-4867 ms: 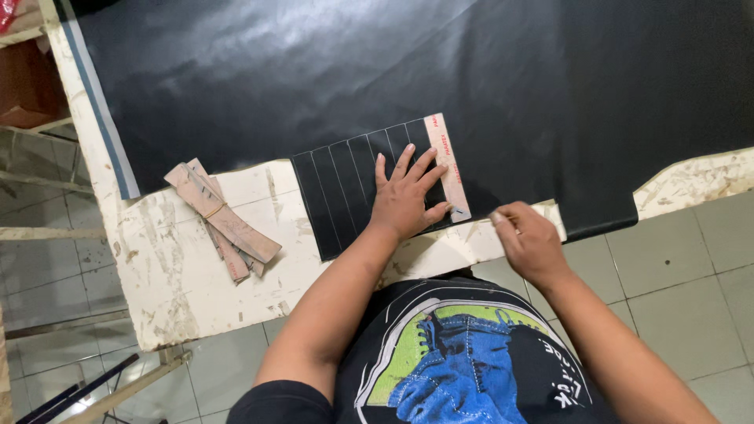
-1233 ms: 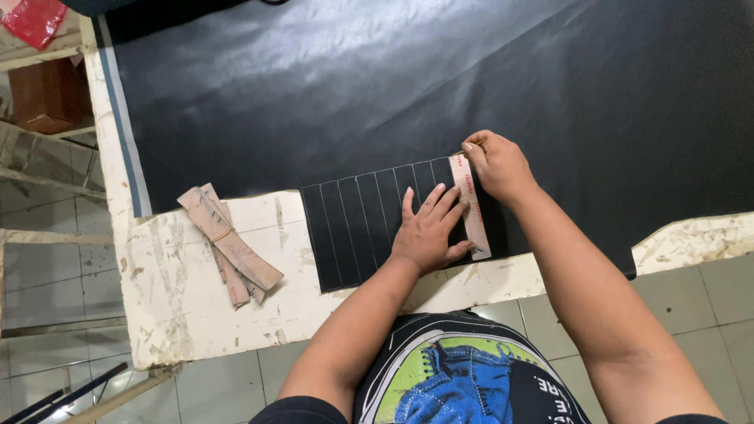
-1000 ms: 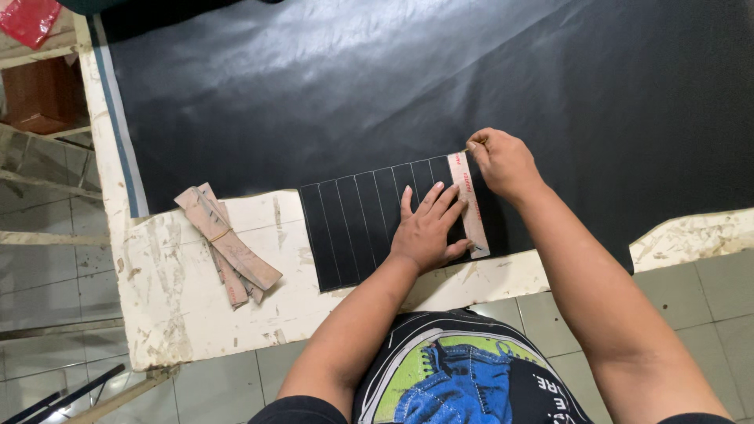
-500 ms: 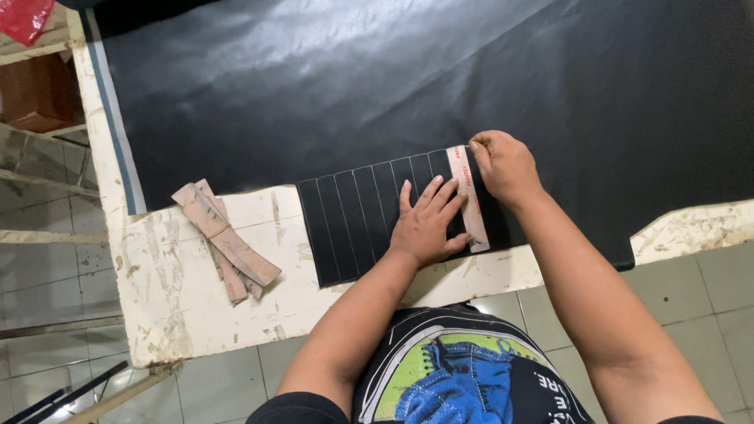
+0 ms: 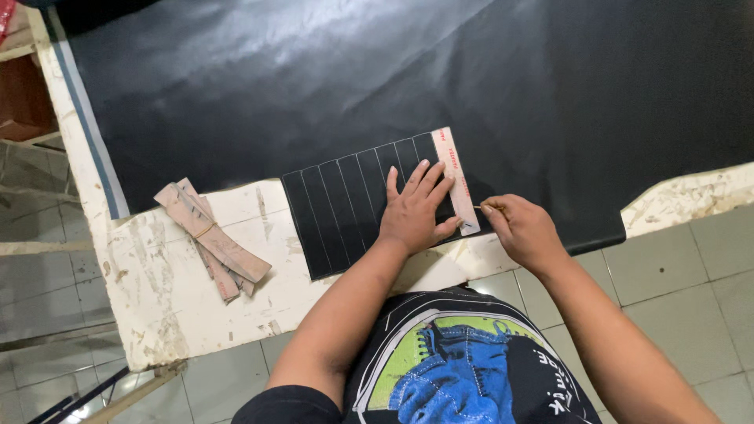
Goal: The person uses a ruler and a white marking tool to draw a series of parallel vertical lines on a large black sheet of material laid on a table. The person repeatedly repositions the ruler and draws lines across the width of the material.
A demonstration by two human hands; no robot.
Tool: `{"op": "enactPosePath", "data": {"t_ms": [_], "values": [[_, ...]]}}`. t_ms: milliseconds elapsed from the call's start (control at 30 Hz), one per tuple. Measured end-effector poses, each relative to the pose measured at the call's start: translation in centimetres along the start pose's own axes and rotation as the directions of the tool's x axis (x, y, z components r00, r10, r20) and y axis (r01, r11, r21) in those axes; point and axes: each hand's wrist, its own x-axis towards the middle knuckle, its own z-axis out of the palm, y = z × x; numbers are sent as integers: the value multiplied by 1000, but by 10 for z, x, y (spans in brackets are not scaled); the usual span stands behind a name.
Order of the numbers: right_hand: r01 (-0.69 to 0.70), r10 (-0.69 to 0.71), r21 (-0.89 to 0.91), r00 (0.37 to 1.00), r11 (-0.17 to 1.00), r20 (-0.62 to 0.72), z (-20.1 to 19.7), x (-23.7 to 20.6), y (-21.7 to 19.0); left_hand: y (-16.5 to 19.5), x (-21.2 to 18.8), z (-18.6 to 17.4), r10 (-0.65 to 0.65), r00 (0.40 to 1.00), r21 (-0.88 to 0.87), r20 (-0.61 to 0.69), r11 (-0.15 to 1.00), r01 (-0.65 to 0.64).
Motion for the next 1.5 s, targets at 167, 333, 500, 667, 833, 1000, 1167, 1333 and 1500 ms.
{"op": "enactPosePath", "data": {"t_ms": [167,333,500,667,833,1000,1167,1333,1500], "values": [[-49,50,-8,999,999,18,-5,-24,-5,1,1,0,-6,1000,5,19,1000,6],[-47,47,49,999,998,-13,-5,-36,-5,1,1,1,-5,1000,20,13,1000,5],[-73,73,41,997,996,-3,-4,-42,-4,2,0,0,-15,1000,25,26,1000,15],[-72,71,53,997,996,7,-1,-42,-6,3,1,-1,-23,999,44,48,999,21],[-71,68,75,997,995,48,11,-42,-15,4,1,-2,-24,999,56,47,998,21],[-30,29,90,1000,995,11,8,-43,-17,3,0,1,-21,999,50,34,999,19],[-67,70,39,995,997,-76,-5,-42,-7,1,1,3,-1,1000,40,-1,999,2],[-159,195,293,976,943,-100,-30,-41,20,10,-2,-2,0,999,56,-52,998,3],[-133,149,172,986,976,-80,-49,-32,52,28,4,-2,-57,998,78,-26,995,59]]}}
